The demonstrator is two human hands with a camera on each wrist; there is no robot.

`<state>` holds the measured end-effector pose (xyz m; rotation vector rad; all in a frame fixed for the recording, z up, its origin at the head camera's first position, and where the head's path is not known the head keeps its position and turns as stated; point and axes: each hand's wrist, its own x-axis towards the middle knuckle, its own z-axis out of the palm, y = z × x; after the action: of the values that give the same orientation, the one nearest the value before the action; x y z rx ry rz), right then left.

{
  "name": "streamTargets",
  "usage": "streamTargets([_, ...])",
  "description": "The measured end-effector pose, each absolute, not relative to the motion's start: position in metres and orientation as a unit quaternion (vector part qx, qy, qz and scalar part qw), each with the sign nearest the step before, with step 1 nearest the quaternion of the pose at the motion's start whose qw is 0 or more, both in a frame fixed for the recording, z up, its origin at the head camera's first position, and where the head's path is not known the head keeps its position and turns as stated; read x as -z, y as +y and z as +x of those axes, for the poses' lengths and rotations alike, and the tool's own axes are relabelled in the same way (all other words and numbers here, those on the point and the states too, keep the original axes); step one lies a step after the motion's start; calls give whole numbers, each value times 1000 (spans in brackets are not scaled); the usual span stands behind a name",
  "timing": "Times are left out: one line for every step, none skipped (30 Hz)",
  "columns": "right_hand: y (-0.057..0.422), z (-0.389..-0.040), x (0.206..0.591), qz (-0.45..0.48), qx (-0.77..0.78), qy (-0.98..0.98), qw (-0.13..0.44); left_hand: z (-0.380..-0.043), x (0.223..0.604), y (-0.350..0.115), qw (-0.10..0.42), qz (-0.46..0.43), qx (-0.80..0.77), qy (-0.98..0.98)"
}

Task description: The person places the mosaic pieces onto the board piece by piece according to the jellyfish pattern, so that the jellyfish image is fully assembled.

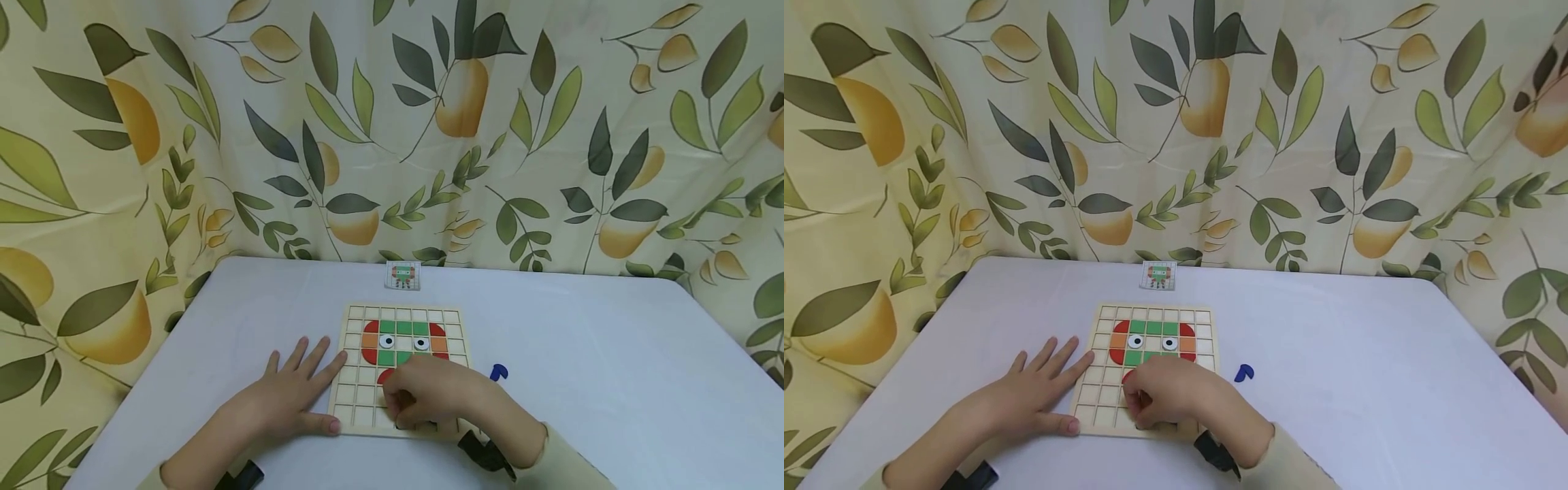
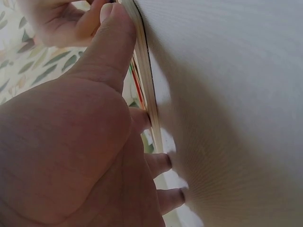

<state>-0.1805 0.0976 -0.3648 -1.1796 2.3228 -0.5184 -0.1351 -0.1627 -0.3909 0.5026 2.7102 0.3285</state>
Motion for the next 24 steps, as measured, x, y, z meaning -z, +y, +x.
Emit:
streamTargets([97,-181,365,-430,188,850,240,-135,390,-162,182,178,-118,960])
streamTargets([97,-181,365,-429,189,850,240,-135,390,-162,182,178,-119,960])
streamTargets([97,-181,365,-429,189,851,237,-135,390,-162,184,177,-121,959])
streamTargets([97,-180,365,-428,188,852,235,-135,390,-162,185,176,-120,959])
streamTargets([96,-180,365,-426,187,854,232,-135,390,-162,186,175,-119,959])
streamTargets([96,-179,364,-425,185,857,227,-135,390,-162,186,174,-117,960])
streamTargets([95,-179,364,-423,182,859,224,-135,390,-162,186,174,-116,960])
streamTargets([95,-179,364,-422,181,860,222,-135,390,-162,186,173,-115,960])
streamTargets([95,-178,364,-421,179,861,221,-136,390,-162,185,173,-113,961])
streamTargets([94,-178,364,-419,179,862,222,-136,390,-162,185,172,-111,961])
streamTargets([94,-178,364,-416,178,864,222,-136,390,-162,185,173,-110,961])
streamTargets([94,-178,364,-413,175,866,221,-136,390,-162,185,174,-111,961])
streamTargets([94,-178,364,-409,174,868,222,-136,390,-162,185,174,-110,961])
streamTargets([94,-178,364,-406,173,869,223,-136,390,-162,186,175,-111,961])
streamTargets([94,-177,364,-403,172,871,224,-136,390,-162,187,175,-111,960])
streamTargets([94,-177,364,-400,172,872,225,-136,390,-162,188,174,-110,960])
streamTargets([94,-177,364,-398,171,873,225,-136,390,-161,189,174,-110,960])
streamTargets([94,-177,364,-397,171,873,224,-136,390,-161,189,173,-109,960])
streamTargets([94,-177,364,-398,173,873,223,-136,390,-161,190,173,-107,961])
streamTargets([94,-177,364,-399,176,872,222,-136,390,-161,189,172,-107,961])
streamTargets([94,-178,364,-402,180,870,222,-137,390,-160,190,171,-106,961])
streamTargets([94,-179,364,-404,184,868,222,-137,390,-160,190,171,-105,961])
streamTargets([94,-180,363,-408,186,867,220,-137,389,-160,189,172,-106,961])
streamTargets([95,-181,363,-410,190,865,219,-137,389,-160,188,172,-105,961])
